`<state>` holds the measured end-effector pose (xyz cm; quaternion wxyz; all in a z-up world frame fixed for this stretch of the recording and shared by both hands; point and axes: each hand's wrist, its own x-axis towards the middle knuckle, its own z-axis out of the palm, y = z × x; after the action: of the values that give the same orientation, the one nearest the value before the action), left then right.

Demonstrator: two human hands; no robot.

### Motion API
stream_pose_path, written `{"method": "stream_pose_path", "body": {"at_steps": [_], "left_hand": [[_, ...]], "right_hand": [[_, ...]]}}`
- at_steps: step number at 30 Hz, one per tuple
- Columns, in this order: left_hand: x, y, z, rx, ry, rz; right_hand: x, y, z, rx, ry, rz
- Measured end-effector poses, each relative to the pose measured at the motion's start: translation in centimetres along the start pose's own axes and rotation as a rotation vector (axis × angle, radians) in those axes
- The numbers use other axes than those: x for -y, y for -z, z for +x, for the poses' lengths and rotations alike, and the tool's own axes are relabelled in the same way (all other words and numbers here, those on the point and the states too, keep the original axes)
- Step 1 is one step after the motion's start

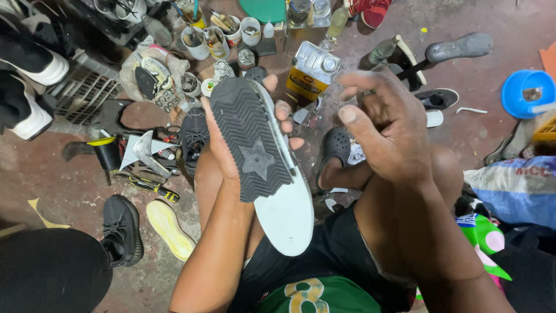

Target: The person applies adhesive to a shoe sole component using a thin applicator and then fits and presses two sole parts together by hand.

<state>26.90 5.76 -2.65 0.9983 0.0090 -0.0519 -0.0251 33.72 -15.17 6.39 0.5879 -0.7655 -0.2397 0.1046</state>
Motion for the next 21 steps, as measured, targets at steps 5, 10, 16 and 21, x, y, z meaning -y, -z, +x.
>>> {"method": "stream_pose_path", "body": {"at_steps": [5, 10, 16, 21], "left_hand": [[0.1, -0.2, 0.0, -0.120, 0.011, -0.004], [0.7, -0.6, 0.8, -0.351, -0.064, 0.224], [1.2, 0.0, 1.8, -0.426, -0.067, 0.217], [1.5, 1.6, 2.1, -0.368, -0.111, 0.252]], "right_hand": [[1.2, -0.1, 0.4, 0.067, 0.128, -0.161], [0.4, 0.2, 0.7, 0.176, 0.210, -0.228], [-0.7, 0.0, 0.8, 0.281, 0.302, -0.215], [-1.3, -0.4, 1.1, 0.289, 0.372, -0.272]]}}
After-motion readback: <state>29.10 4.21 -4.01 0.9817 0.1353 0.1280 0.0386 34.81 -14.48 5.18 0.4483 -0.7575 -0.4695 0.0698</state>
